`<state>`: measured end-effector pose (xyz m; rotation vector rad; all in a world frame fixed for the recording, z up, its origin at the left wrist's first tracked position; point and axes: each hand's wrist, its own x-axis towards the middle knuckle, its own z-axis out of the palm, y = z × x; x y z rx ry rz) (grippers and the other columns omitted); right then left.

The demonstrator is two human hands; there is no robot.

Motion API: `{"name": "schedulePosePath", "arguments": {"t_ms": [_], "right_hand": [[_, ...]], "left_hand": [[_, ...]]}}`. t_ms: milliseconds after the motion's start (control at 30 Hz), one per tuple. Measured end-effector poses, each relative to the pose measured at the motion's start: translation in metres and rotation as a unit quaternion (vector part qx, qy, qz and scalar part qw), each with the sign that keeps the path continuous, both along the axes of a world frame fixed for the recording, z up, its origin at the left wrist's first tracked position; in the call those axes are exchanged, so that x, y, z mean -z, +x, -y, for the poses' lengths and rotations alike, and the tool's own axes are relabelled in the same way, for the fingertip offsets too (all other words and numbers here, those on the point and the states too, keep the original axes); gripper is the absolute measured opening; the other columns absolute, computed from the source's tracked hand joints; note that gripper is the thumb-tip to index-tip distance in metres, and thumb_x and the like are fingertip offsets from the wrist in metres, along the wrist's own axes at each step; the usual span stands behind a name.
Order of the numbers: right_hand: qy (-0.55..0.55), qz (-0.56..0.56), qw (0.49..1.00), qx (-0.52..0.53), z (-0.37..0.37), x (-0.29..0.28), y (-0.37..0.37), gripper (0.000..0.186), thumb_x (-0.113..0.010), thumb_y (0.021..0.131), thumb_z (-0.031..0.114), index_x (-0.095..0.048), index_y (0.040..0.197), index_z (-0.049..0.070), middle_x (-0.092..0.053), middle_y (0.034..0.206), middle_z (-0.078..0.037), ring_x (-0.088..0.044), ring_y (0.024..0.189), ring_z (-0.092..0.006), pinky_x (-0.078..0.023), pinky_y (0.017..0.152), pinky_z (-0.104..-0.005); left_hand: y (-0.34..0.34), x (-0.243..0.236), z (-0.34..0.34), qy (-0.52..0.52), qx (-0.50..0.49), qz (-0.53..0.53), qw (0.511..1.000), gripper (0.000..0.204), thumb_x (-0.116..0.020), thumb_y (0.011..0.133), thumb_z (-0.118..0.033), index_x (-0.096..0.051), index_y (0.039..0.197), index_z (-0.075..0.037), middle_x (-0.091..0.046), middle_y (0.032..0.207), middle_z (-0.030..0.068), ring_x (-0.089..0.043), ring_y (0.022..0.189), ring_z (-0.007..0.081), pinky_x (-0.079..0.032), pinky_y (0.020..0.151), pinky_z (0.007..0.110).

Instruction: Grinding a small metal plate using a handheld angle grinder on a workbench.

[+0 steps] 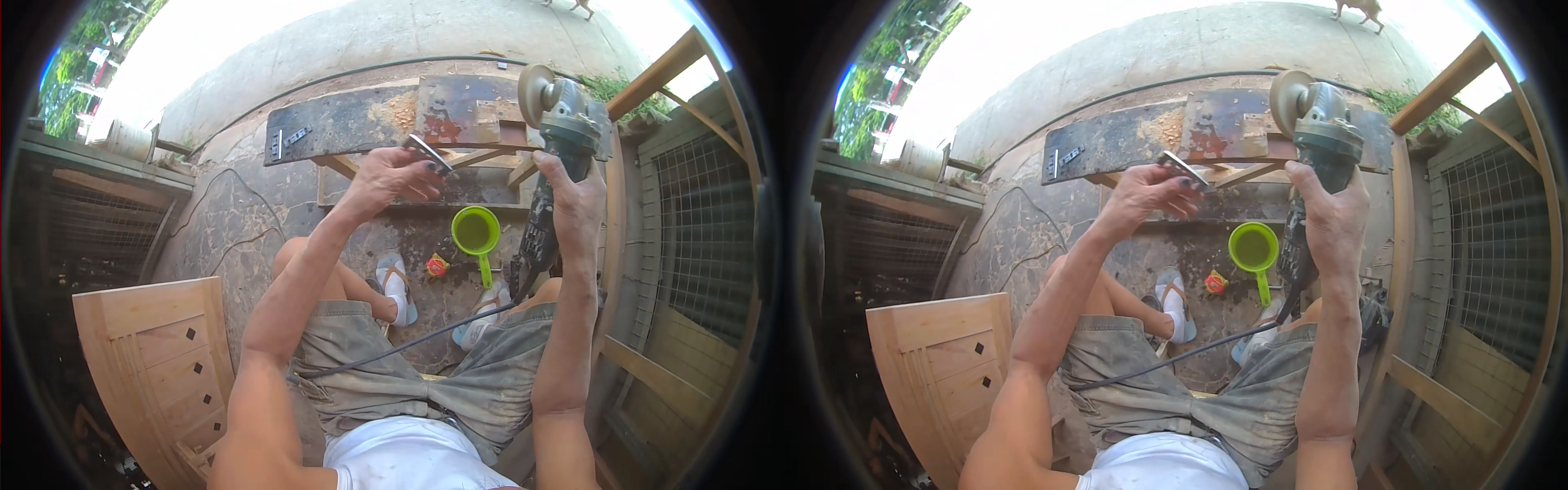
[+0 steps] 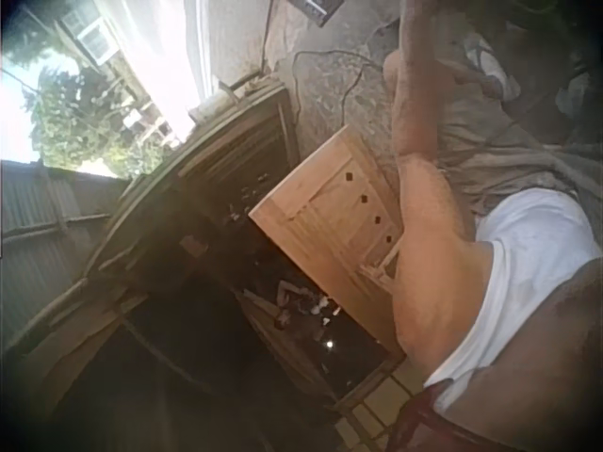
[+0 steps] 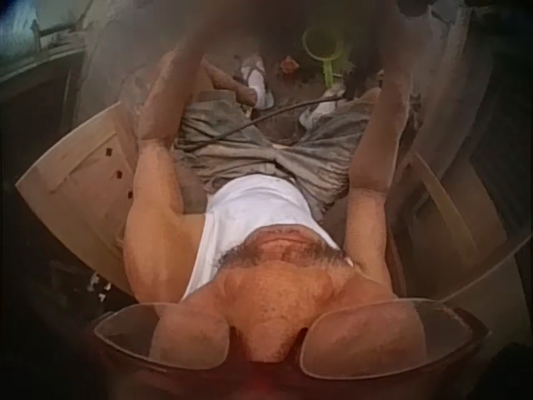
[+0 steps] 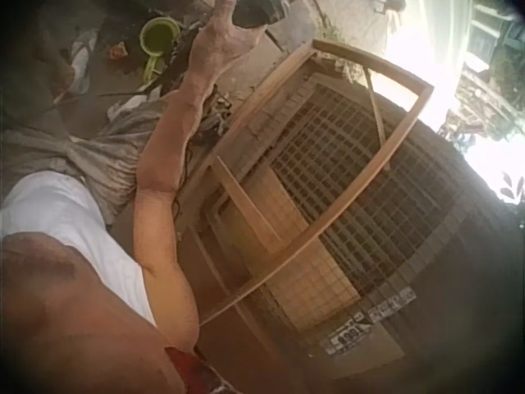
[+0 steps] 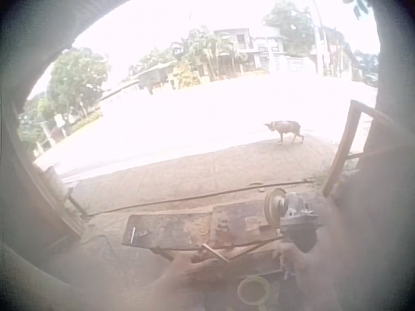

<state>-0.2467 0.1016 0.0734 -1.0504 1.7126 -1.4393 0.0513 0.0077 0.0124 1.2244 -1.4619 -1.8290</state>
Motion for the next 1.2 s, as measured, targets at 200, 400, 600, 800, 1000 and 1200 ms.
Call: {"name": "schedulePosePath", "arguments": {"t_ms": [200, 400, 600, 800, 1000, 1200], "right_hand": [[-0.011, -0.061, 0.997, -0.05, -0.006, 0.0, 0.029, 0.044, -0.086, 0.094, 0.029, -0.074, 0.124, -0.002, -0.081, 0.106, -0.012, -0.076, 0.096, -0.0201, -0.059, 0.091, -0.0357], [0.034, -0.105, 0.99, -0.087, -0.001, 0.006, 0.057, 0.059, -0.088, 0.088, 0.036, -0.069, 0.125, -0.006, -0.082, 0.109, -0.024, -0.081, 0.102, -0.0347, -0.062, 0.093, -0.0448], [0.054, -0.145, 0.983, -0.102, 0.002, 0.005, 0.066, 0.065, -0.085, 0.088, 0.038, -0.066, 0.124, -0.012, -0.079, 0.107, -0.032, -0.08, 0.105, -0.0446, -0.061, 0.096, -0.0493], [0.069, -0.163, 0.977, -0.117, 0.0, 0.0, 0.07, 0.07, -0.083, 0.088, 0.038, -0.063, 0.129, -0.015, -0.079, 0.106, -0.034, -0.081, 0.103, -0.0444, -0.063, 0.095, -0.0492], [0.088, -0.154, 0.976, -0.124, -0.002, -0.005, 0.069, 0.069, -0.083, 0.087, 0.036, -0.062, 0.13, -0.014, -0.08, 0.102, -0.03, -0.082, 0.098, -0.0418, -0.064, 0.092, -0.0491], [0.086, -0.157, 0.975, -0.13, -0.002, -0.004, 0.067, 0.069, -0.082, 0.087, 0.036, -0.062, 0.13, -0.014, -0.08, 0.1, -0.029, -0.082, 0.095, -0.0402, -0.064, 0.09, -0.0484]], "left_hand": [[0.019, 0.004, 0.001, -0.11, -0.205, -0.178, 0.956, 0.033, -0.079, 0.108, -0.022, -0.076, 0.13, 0.001, -0.083, 0.12, 0.0196, -0.084, 0.102, 0.0294, -0.071, 0.084, 0.038], [0.009, 0.008, 0.004, -0.148, -0.249, -0.153, 0.945, 0.029, -0.076, 0.11, -0.019, -0.075, 0.129, 0.002, -0.082, 0.12, 0.0205, -0.084, 0.104, 0.0314, -0.071, 0.086, 0.038], [0.001, 0.008, 0.004, -0.185, -0.242, -0.139, 0.942, 0.029, -0.073, 0.112, -0.02, -0.074, 0.13, 0.003, -0.082, 0.119, 0.0208, -0.083, 0.107, 0.0315, -0.071, 0.087, 0.038], [-0.006, 0.01, 0.004, -0.211, -0.236, -0.114, 0.942, 0.028, -0.071, 0.113, -0.019, -0.074, 0.13, 0.004, -0.082, 0.119, 0.0205, -0.083, 0.106, 0.0315, -0.07, 0.088, 0.039], [-0.011, 0.012, 0.004, -0.23, -0.228, -0.093, 0.941, 0.027, -0.07, 0.114, -0.017, -0.074, 0.13, 0.004, -0.083, 0.119, 0.0199, -0.083, 0.106, 0.0303, -0.07, 0.088, 0.039], [-0.013, 0.014, 0.004, -0.24, -0.215, -0.087, 0.943, 0.026, -0.069, 0.114, -0.016, -0.074, 0.131, 0.004, -0.082, 0.119, 0.0197, -0.083, 0.106, 0.0306, -0.07, 0.088, 0.039]]}}
